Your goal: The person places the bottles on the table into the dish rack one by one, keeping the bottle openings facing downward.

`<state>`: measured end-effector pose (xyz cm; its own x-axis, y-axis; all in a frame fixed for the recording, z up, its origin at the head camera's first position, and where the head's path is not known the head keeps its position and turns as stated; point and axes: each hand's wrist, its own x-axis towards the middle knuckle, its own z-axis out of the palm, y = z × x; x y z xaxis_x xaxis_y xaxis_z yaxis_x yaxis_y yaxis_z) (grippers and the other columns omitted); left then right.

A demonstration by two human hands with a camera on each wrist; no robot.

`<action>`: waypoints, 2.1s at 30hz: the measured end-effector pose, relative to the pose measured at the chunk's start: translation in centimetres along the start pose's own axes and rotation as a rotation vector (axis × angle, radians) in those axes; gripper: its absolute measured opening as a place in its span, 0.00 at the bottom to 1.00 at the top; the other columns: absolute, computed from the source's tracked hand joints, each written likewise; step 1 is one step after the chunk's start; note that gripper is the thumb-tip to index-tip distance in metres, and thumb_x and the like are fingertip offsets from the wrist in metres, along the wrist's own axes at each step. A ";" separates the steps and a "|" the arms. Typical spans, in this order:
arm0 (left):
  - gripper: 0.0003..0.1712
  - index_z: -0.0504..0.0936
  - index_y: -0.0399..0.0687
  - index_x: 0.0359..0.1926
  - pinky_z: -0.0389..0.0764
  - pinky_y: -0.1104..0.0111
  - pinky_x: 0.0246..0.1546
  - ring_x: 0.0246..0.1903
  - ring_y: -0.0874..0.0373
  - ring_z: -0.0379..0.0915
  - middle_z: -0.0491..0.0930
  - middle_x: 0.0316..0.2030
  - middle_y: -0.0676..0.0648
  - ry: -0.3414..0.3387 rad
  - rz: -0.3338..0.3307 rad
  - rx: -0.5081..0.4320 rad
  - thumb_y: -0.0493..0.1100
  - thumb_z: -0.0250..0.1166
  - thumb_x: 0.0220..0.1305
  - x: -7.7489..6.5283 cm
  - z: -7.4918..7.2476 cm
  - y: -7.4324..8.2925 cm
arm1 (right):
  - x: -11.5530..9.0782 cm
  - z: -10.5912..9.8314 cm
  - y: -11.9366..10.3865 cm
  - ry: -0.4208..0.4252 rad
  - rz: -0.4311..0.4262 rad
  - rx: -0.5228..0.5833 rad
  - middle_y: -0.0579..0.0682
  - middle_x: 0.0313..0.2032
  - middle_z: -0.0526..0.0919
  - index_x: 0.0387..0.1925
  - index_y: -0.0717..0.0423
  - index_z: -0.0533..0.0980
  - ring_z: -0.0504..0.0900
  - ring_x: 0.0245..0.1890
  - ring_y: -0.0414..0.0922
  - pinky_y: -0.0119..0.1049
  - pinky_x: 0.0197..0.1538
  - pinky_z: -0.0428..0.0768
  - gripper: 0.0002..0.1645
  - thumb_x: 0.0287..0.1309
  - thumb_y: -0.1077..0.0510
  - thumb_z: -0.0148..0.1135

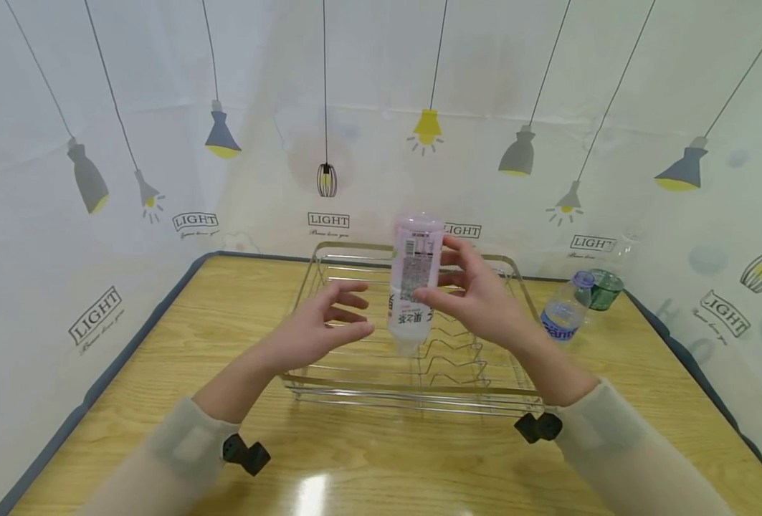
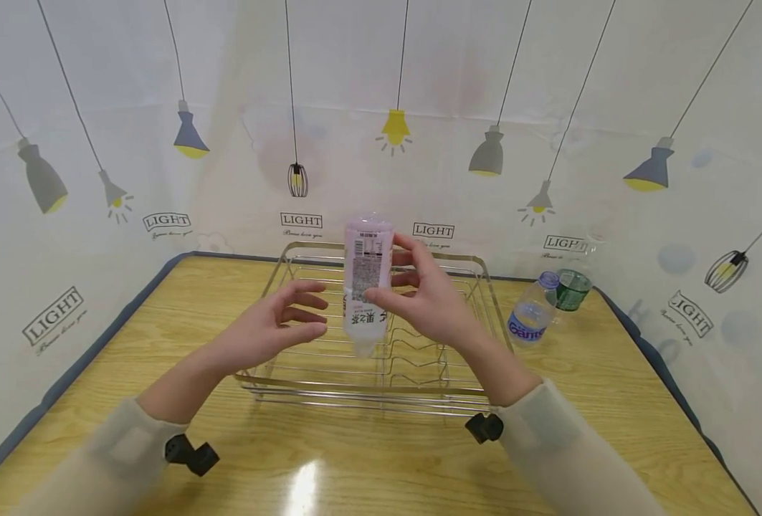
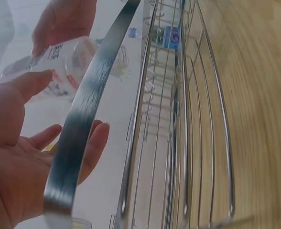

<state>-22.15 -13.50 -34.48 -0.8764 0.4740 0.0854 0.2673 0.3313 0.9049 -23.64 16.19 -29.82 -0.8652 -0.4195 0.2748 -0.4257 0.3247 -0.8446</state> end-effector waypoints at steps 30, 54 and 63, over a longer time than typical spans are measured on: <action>0.29 0.78 0.53 0.74 0.84 0.60 0.43 0.55 0.45 0.79 0.71 0.68 0.35 0.182 -0.091 0.208 0.55 0.68 0.79 -5.8 -4.4 -5.8 | 6.8 -0.7 -3.0 0.138 0.021 0.090 0.54 0.69 0.73 0.86 0.44 0.54 0.81 0.59 0.52 0.47 0.63 0.89 0.52 0.72 0.52 0.73; 0.29 0.76 0.47 0.70 0.79 0.65 0.37 0.45 0.49 0.72 0.76 0.60 0.35 0.124 -0.112 0.078 0.45 0.74 0.72 -5.3 -3.9 -6.6 | 14.1 4.6 -0.3 0.182 0.040 0.243 0.54 0.66 0.76 0.85 0.44 0.56 0.83 0.61 0.53 0.47 0.62 0.89 0.52 0.69 0.52 0.75; 0.28 0.76 0.45 0.68 0.79 0.67 0.36 0.43 0.50 0.72 0.74 0.57 0.34 0.128 -0.097 0.048 0.44 0.74 0.72 -5.4 -3.8 -6.8 | 15.9 7.1 0.5 0.148 0.049 0.234 0.54 0.67 0.76 0.86 0.44 0.54 0.82 0.63 0.51 0.47 0.64 0.88 0.54 0.69 0.51 0.76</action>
<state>-20.75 -21.40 -39.55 -0.9422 0.3307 0.0538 0.1948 0.4103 0.8909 -35.69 3.71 -29.11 -0.9197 -0.2746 0.2806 -0.3245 0.1292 -0.9370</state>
